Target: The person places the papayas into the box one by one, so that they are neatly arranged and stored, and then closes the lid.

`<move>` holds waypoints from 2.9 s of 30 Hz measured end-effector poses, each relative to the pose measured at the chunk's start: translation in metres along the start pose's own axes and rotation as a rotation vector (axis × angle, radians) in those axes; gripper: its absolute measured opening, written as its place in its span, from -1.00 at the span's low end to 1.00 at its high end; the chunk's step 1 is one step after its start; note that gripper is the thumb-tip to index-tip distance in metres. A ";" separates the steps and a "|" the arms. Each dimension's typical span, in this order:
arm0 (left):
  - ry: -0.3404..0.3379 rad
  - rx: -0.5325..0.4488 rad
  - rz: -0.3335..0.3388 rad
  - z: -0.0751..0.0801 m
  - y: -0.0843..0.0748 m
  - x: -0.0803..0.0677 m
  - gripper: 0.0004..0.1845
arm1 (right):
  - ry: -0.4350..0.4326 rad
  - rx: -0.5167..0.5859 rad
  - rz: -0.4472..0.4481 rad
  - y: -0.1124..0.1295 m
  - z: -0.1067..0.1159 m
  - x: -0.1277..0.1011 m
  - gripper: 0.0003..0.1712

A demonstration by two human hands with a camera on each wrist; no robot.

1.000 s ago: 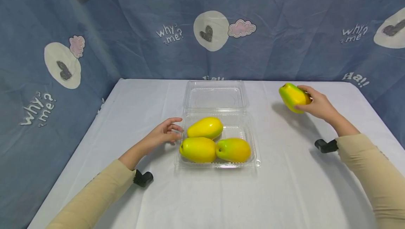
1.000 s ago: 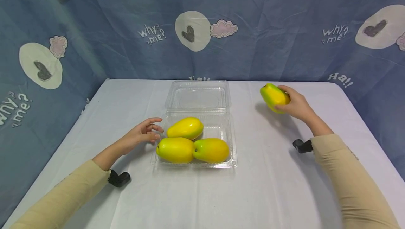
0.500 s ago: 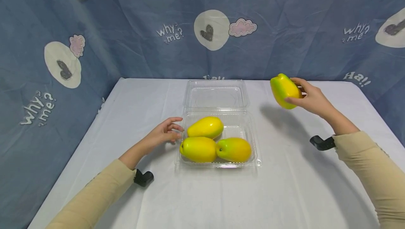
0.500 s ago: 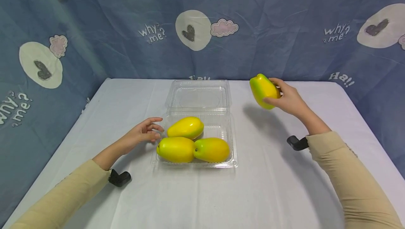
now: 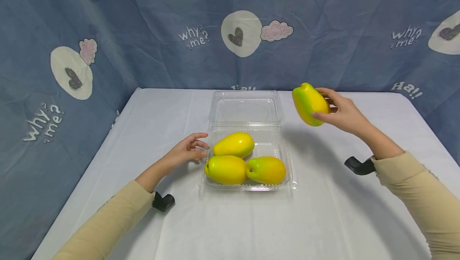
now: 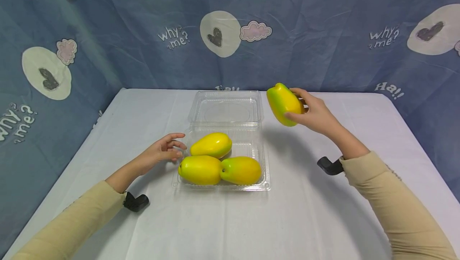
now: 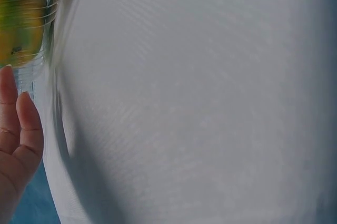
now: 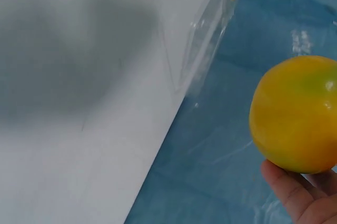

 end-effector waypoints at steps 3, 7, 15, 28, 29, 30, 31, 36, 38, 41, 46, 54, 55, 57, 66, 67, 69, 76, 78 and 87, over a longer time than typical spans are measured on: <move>0.000 -0.001 0.002 0.000 0.000 0.000 -0.35 | -0.005 0.010 0.029 0.006 -0.003 -0.001 -0.24; 0.000 -0.002 -0.001 0.000 0.000 0.000 -0.35 | -0.010 0.019 0.070 0.011 -0.007 0.000 -0.25; 0.003 -0.012 -0.002 -0.001 -0.001 -0.001 -0.35 | 0.031 0.044 0.151 0.023 -0.022 0.001 -0.27; 0.000 -0.013 0.001 -0.001 -0.001 -0.001 -0.35 | 0.113 0.008 0.296 0.040 -0.045 0.002 -0.26; 0.000 -0.013 0.001 -0.001 -0.001 0.000 -0.35 | 0.124 0.008 0.298 0.041 -0.047 0.002 -0.26; 0.000 -0.014 0.001 -0.001 -0.001 0.000 -0.35 | 0.135 0.009 0.298 0.042 -0.049 0.001 -0.26; 0.001 -0.016 0.002 -0.001 -0.001 0.000 -0.35 | 0.146 0.010 0.298 0.043 -0.050 0.001 -0.25; 0.004 -0.025 0.002 0.000 -0.001 0.000 -0.35 | 0.180 0.002 0.311 0.048 -0.061 0.002 -0.24; 0.005 -0.025 0.001 0.000 0.000 0.000 -0.35 | 0.190 -0.003 0.316 0.049 -0.066 0.002 -0.24; 0.008 -0.024 0.001 0.000 0.000 0.000 -0.34 | 0.202 -0.031 0.319 0.050 -0.072 0.002 -0.24; 0.007 -0.020 0.001 0.000 0.000 0.000 -0.33 | 0.218 -0.061 0.330 0.049 -0.082 0.003 -0.23; 0.004 -0.020 0.001 0.000 0.000 -0.001 -0.33 | 0.268 -0.074 0.399 0.047 -0.090 0.004 -0.22; 0.005 -0.020 0.001 0.000 0.000 -0.001 -0.33 | 0.272 -0.079 0.412 0.048 -0.091 0.004 -0.22; 0.005 -0.022 0.000 0.000 0.000 -0.001 -0.33 | 0.280 -0.092 0.431 0.048 -0.091 0.004 -0.22; 0.009 -0.025 -0.003 -0.001 0.000 -0.001 -0.34 | 0.305 -0.134 0.428 0.047 -0.090 0.003 -0.29; 0.009 -0.026 -0.003 -0.001 0.000 -0.001 -0.34 | 0.308 -0.134 0.425 0.047 -0.090 0.003 -0.29; 0.009 -0.026 -0.002 -0.001 0.000 -0.001 -0.34 | 0.310 -0.135 0.424 0.047 -0.090 0.003 -0.30; 0.003 -0.025 0.000 -0.001 0.000 -0.001 -0.35 | 0.310 -0.131 0.417 0.047 -0.091 0.005 -0.39; 0.003 -0.024 0.000 0.000 0.000 -0.001 -0.35 | 0.309 -0.137 0.420 0.048 -0.091 0.005 -0.39; 0.007 -0.027 -0.011 0.000 0.003 -0.002 -0.35 | 0.329 -0.150 0.442 0.050 -0.093 0.008 -0.40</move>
Point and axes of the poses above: each hand's wrist, its own x-axis towards the middle knuckle, its own z-axis out of the back of the hand, y = z × x, the point moved 1 cm from there along x, towards the middle knuckle, and after that the axes turned 11 degrees about -x, right-handed, at the moved point
